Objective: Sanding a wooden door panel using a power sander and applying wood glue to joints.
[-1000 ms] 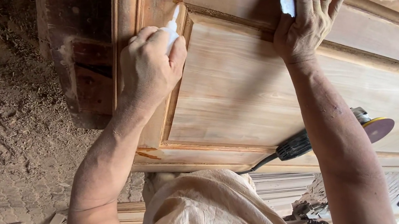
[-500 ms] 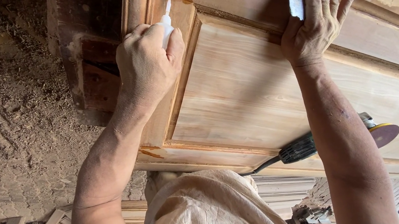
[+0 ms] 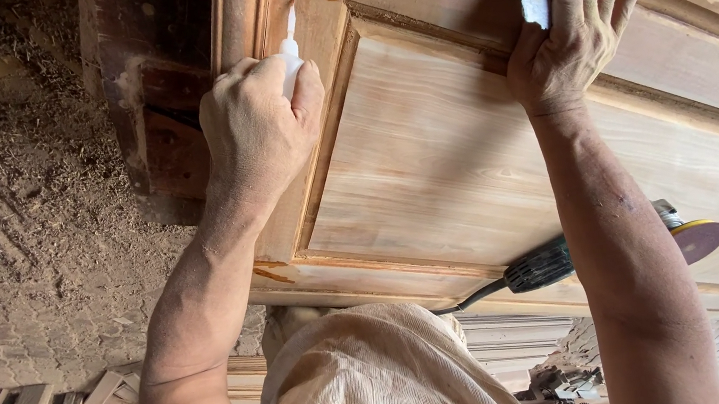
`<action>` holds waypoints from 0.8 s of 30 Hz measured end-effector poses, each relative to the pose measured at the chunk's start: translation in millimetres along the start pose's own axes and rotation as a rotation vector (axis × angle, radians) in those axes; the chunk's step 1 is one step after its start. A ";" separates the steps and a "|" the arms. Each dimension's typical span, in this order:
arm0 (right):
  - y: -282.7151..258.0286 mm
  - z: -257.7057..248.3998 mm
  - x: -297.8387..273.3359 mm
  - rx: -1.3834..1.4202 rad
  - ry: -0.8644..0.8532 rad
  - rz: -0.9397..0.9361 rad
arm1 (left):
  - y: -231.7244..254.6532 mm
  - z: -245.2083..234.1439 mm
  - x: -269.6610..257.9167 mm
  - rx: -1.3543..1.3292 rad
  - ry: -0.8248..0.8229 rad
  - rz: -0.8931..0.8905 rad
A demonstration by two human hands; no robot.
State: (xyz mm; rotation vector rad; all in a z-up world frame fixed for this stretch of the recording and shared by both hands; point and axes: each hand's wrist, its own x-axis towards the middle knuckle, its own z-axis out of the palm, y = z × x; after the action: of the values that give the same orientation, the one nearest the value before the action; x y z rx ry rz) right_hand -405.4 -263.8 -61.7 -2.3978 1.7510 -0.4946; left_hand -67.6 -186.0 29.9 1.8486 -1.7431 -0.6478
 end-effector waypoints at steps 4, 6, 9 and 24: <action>0.6 1.0 0.7 0.008 0.000 0.022 | 1.4 -3.2 -5.2 0.003 -0.026 -0.016; 0.4 -0.7 0.8 -0.001 -0.004 0.010 | -1.1 -1.1 -6.5 0.000 -0.024 -0.008; 3.0 1.5 -0.1 0.000 -0.001 0.005 | -4.3 1.9 -2.5 0.003 -0.017 0.013; -0.3 -1.1 0.6 0.054 -0.031 0.026 | -10.9 20.0 -4.1 0.006 0.007 0.010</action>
State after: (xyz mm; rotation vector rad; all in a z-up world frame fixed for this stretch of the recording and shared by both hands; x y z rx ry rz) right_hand -405.4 -264.1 -60.4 -2.3309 1.7309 -0.4917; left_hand -72.7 -182.3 7.7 1.8424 -1.7507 -0.6317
